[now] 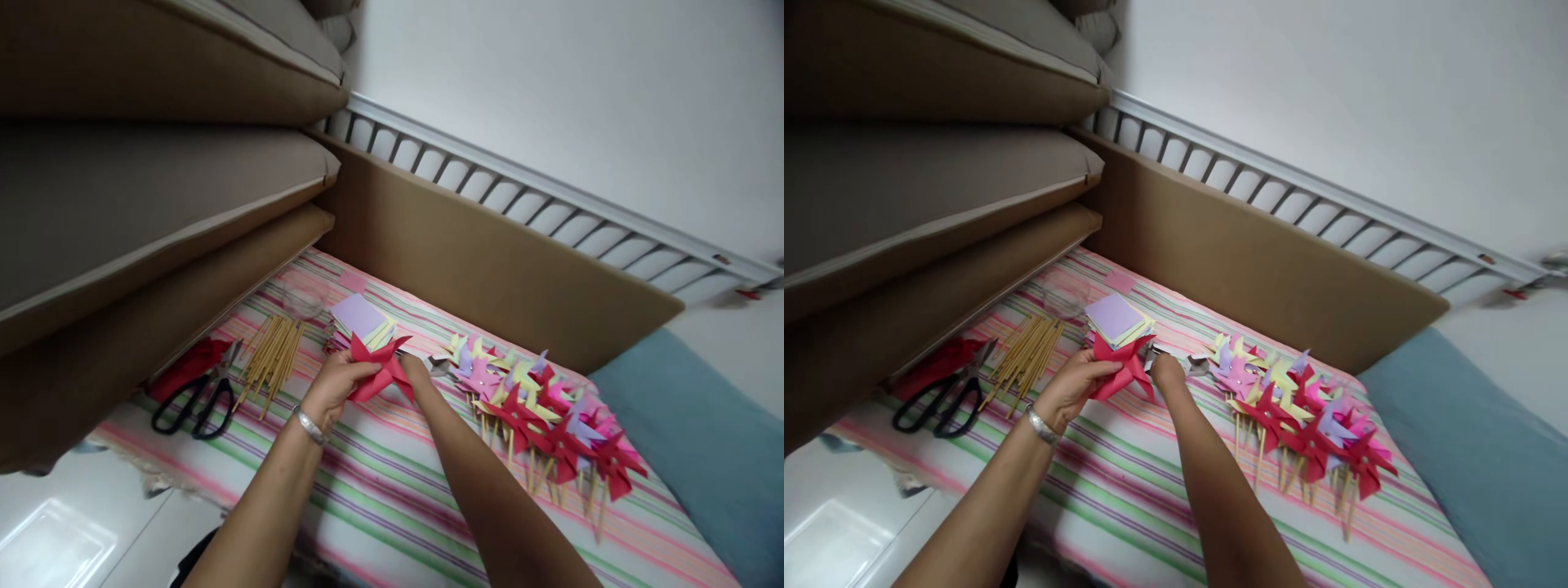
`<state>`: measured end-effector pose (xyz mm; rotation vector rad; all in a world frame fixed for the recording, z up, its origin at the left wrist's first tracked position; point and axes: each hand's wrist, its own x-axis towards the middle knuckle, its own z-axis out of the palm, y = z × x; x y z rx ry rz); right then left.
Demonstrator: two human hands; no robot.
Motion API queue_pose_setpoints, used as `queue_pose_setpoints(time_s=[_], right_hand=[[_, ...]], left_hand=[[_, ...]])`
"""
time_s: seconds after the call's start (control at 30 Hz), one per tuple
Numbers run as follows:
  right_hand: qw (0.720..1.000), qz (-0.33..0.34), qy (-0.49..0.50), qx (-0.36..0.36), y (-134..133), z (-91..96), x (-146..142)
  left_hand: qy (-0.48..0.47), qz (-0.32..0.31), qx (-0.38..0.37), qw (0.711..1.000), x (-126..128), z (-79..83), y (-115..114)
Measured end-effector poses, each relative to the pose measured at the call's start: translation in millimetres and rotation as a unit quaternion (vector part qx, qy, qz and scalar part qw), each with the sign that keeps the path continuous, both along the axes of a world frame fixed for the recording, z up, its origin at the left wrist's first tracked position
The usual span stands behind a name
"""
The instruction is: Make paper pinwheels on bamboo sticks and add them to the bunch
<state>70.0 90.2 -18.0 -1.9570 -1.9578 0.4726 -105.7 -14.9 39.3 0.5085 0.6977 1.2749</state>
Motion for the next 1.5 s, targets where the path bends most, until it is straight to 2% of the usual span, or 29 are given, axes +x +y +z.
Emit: queue_pose_setpoints(time_s=[0.07, 0.13, 0.23, 0.33, 0.43, 0.53, 0.63, 0.87, 1.0, 1.2, 1.37, 1.5], right_hand=[[0.997, -0.01, -0.027, -0.066, -1.5, 5.6, 7.6], [0.994, -0.018, -0.022, -0.102, -10.4, 12.5, 23.6], [0.988, -0.018, 0.001, -0.151, -41.8, 18.1, 58.5], [0.977, -0.017, 0.041, -0.207, -81.8, 12.3, 88.8], [0.969, -0.028, 0.094, -0.228, -106.2, -1.1, 104.1], [0.968, -0.055, 0.139, -0.201, -111.3, -14.0, 110.8], [0.973, -0.094, 0.162, -0.136, -116.2, -23.1, 114.8], [0.98, -0.13, 0.151, 0.007, -150.3, -32.5, 103.7], [0.984, -0.129, 0.118, 0.035, -151.9, -30.9, 89.0], [0.988, -0.093, 0.114, 0.037, -138.9, -29.3, 70.5], [0.979, -0.057, 0.195, 0.03, -113.9, -34.3, 56.2], [0.951, -0.059, 0.302, 0.017, -108.7, -28.6, 61.1]], left_hand=[[0.001, 0.003, 0.003, 1.0, -0.2, 0.6, 0.9], [0.009, 0.012, -0.001, 1.0, -0.9, 1.1, 2.4], [0.019, 0.016, -0.009, 1.0, 0.1, 1.0, 5.3], [0.019, 0.003, 0.002, 1.0, 5.5, -0.8, 7.3], [0.033, -0.006, 0.002, 0.999, 14.1, -4.0, 6.6], [0.047, -0.011, -0.007, 0.999, 22.1, -8.6, 4.4], [0.062, -0.017, -0.015, 0.998, 27.1, -14.5, 3.6], [0.067, -0.02, -0.024, 0.997, 34.1, -22.0, 8.3], [0.07, -0.028, -0.028, 0.997, 40.2, -21.8, 8.3], [0.07, -0.033, -0.03, 0.997, 46.8, -22.4, 6.8], [0.08, -0.033, -0.03, 0.996, 50.4, -24.5, 9.1], [0.092, -0.028, -0.033, 0.995, 52.5, -26.5, 10.3]])
